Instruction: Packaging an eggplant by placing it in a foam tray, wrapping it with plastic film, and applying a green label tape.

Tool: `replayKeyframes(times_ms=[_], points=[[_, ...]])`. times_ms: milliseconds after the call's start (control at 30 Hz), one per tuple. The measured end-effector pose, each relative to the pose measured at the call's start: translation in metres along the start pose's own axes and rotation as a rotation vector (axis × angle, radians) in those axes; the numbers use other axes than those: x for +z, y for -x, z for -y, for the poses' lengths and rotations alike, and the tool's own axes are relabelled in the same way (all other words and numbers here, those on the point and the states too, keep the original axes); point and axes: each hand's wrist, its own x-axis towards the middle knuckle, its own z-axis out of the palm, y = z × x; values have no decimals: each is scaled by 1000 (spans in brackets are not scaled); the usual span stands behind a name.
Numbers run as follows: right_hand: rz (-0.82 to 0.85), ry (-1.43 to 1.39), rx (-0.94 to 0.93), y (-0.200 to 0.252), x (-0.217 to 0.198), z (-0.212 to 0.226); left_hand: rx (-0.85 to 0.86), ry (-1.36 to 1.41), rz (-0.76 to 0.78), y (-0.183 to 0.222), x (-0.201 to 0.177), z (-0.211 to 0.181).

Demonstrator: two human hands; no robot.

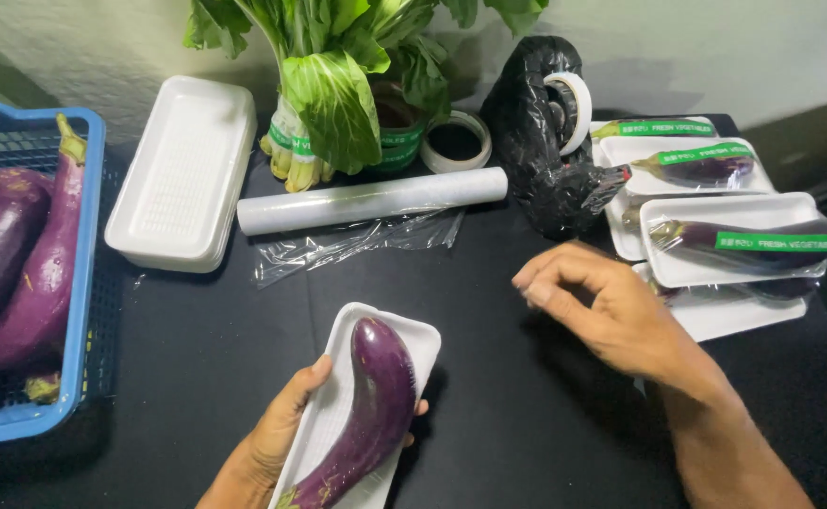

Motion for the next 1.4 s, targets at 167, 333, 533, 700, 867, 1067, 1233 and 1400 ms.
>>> replayKeyframes(times_ms=[167,333,533,700,867,1067,1233,1400], points=[[280,-721,145,-2,51,12,47,22,-47,-9,-8,6],[155,-982,351,-6,89,5,258,-56,-358,-2,20,8],[135,-1053,472,-12,100,-2,547,-611,-224,12,46,5],[138,-1053,452,-1,108,12,436,-1095,-546,28,73,10],[153,-1022,338,21,82,37,797,-857,-71,21,49,14],[229,-889,127,32,55,64,681,-310,486,10,41,18],[313,-890,79,33,55,73,683,-379,470,13,46,21],[337,-872,6,29,66,72,727,-559,394,18,51,24]])
